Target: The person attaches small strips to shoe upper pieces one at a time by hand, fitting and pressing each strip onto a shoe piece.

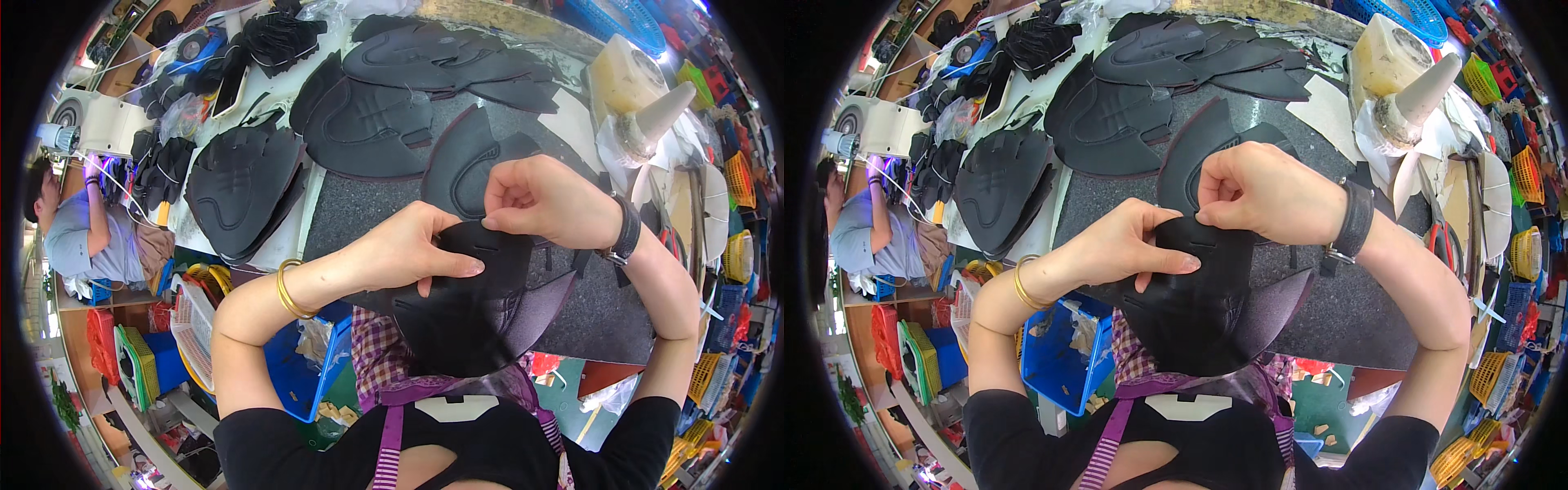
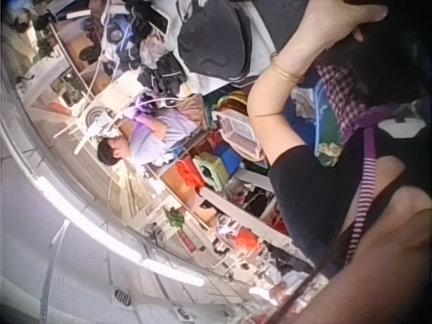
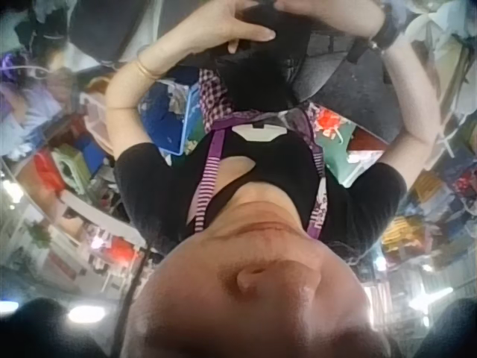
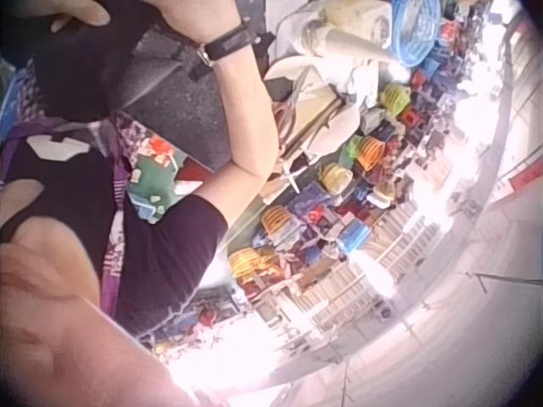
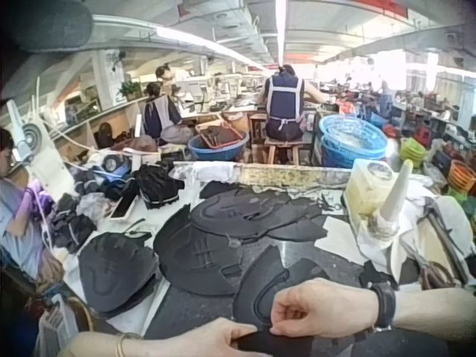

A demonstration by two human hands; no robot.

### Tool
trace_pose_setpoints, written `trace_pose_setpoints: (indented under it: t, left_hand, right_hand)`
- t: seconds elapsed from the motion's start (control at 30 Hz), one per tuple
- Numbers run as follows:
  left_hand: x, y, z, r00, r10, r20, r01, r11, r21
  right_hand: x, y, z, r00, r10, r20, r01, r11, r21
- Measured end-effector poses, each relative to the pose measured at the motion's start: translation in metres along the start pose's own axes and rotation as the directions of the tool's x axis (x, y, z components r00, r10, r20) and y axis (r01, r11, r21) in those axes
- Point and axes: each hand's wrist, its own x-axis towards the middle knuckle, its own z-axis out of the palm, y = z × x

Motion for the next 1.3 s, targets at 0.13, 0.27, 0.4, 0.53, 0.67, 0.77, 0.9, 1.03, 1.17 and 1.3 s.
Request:
trace_pose_setpoints:
  t: [0.13, 0.27, 0.4, 0.53, 0.67, 0.77, 0.9, 1.03, 1.17, 1.3]
  left_hand:
    - [-0.003, 0.0, -0.001, 1.0, 0.01, -0.025, -0.01, 1.0, 0.001]
    - [-0.023, 0.02, 0.002, 0.982, 0.096, -0.166, -0.048, 0.96, 0.275]
    - [-0.072, 0.024, -0.059, 0.803, 0.259, -0.537, 0.001, 0.9, 0.436]
    - [-0.12, -0.024, -0.175, 0.554, 0.153, -0.818, 0.59, 0.621, 0.516]
    - [-0.072, -0.035, -0.134, 0.454, 0.788, -0.416, 0.593, 0.081, 0.801]
    - [0.005, -0.008, -0.069, 0.697, 0.654, -0.294, 0.019, 0.392, 0.92]
    - [0.097, -0.002, -0.023, 0.651, 0.759, -0.001, -0.25, 0.215, 0.944]
    - [0.114, 0.002, -0.014, 0.623, 0.78, -0.059, -0.195, 0.228, 0.954]
    - [0.121, 0.014, -0.019, 0.832, 0.539, -0.13, -0.184, 0.49, 0.852]
    - [0.111, 0.014, -0.019, 0.825, 0.552, -0.12, -0.198, 0.48, 0.855]
  right_hand:
    - [-0.004, 0.0, 0.01, 0.984, -0.178, 0.001, 0.177, 0.983, -0.042]
    - [-0.002, 0.001, 0.016, 0.961, -0.25, -0.117, 0.247, 0.968, -0.045]
    - [-0.02, 0.043, -0.023, 0.917, -0.145, -0.372, 0.194, 0.976, 0.095]
    - [-0.056, 0.078, -0.05, 0.888, 0.045, -0.459, 0.061, 0.975, 0.213]
    - [-0.068, 0.086, -0.038, 0.896, 0.2, -0.397, -0.176, 0.98, 0.097]
    - [-0.074, 0.098, -0.031, 0.968, -0.099, -0.23, 0.01, 0.934, -0.358]
    - [-0.085, 0.093, -0.007, 0.976, -0.078, -0.206, -0.076, 0.755, -0.651]
    - [-0.092, 0.094, -0.009, 0.984, -0.106, -0.145, 0.002, 0.815, -0.579]
    - [-0.097, 0.096, -0.009, 0.981, -0.093, -0.172, -0.009, 0.855, -0.518]
    - [-0.101, 0.09, -0.003, 0.963, -0.035, -0.268, -0.11, 0.856, -0.505]
